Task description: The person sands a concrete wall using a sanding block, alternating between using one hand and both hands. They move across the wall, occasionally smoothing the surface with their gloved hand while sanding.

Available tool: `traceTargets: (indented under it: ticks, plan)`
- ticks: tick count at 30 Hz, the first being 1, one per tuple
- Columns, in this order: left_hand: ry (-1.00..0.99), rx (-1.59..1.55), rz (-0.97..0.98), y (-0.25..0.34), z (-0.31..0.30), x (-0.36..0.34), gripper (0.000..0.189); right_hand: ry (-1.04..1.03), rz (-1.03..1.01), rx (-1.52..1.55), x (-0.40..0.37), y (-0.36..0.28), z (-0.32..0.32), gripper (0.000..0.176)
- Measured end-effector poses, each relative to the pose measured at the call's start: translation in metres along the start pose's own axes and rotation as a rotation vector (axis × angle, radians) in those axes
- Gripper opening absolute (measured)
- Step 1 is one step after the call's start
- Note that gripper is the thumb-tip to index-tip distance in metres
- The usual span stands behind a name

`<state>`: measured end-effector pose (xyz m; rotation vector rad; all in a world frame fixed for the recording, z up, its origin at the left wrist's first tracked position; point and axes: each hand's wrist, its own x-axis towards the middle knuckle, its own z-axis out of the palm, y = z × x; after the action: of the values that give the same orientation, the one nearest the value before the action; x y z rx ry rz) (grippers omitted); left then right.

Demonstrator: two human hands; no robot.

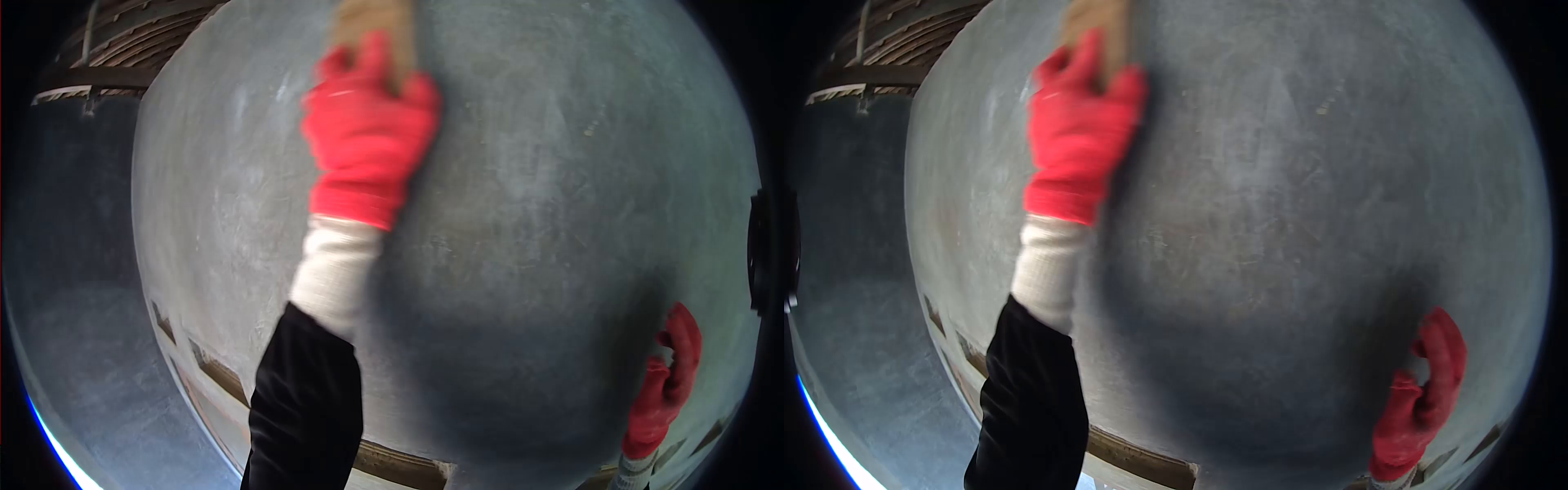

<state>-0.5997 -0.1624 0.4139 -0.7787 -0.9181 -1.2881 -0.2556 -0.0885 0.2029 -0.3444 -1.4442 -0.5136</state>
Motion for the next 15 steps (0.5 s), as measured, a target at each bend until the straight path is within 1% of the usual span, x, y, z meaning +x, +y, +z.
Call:
traceTargets:
  ticks: [1,2,4,5,6,7,8,9,10,11,15]
  plan:
    - [-0.014,0.025,-0.155,-0.013,-0.001,0.005,0.059,-0.068,0.031,0.044,0.004,-0.011,0.0,0.042]
    - [-0.019,0.003,-0.149,-0.001,0.0,0.005,0.059,-0.134,0.065,0.092,0.01,-0.023,0.003,0.043]
    - [0.029,0.013,-0.031,0.036,-0.002,-0.018,0.06,-0.142,0.059,0.087,0.034,-0.045,0.022,0.046]
    - [0.106,0.001,0.076,0.064,0.008,-0.037,0.06,-0.107,0.001,0.075,0.051,-0.053,0.034,0.048]
    - [-0.008,-0.101,0.1,0.096,0.004,-0.051,0.063,-0.082,-0.059,0.075,0.068,-0.061,0.049,0.05]
    - [-0.032,-0.137,0.062,0.13,-0.001,-0.064,0.055,-0.032,-0.049,0.071,0.087,-0.068,0.062,0.053]
    - [0.066,-0.137,0.059,0.158,0.024,-0.082,0.05,0.008,-0.039,0.076,0.103,-0.073,0.075,0.056]
    - [0.097,-0.159,0.019,0.176,0.031,-0.096,0.05,0.018,-0.059,0.073,0.118,-0.077,0.095,0.056]
    - [0.103,-0.202,-0.024,0.179,0.027,-0.103,0.05,-0.003,-0.084,0.061,0.134,-0.079,0.11,0.056]
    - [0.122,-0.278,-0.061,0.202,0.03,-0.108,0.05,-0.011,-0.117,0.025,0.152,-0.078,0.124,0.056]
    - [0.171,-0.475,-0.203,0.201,0.029,-0.127,0.05,-0.146,-0.224,-0.087,0.21,-0.074,0.18,0.057]
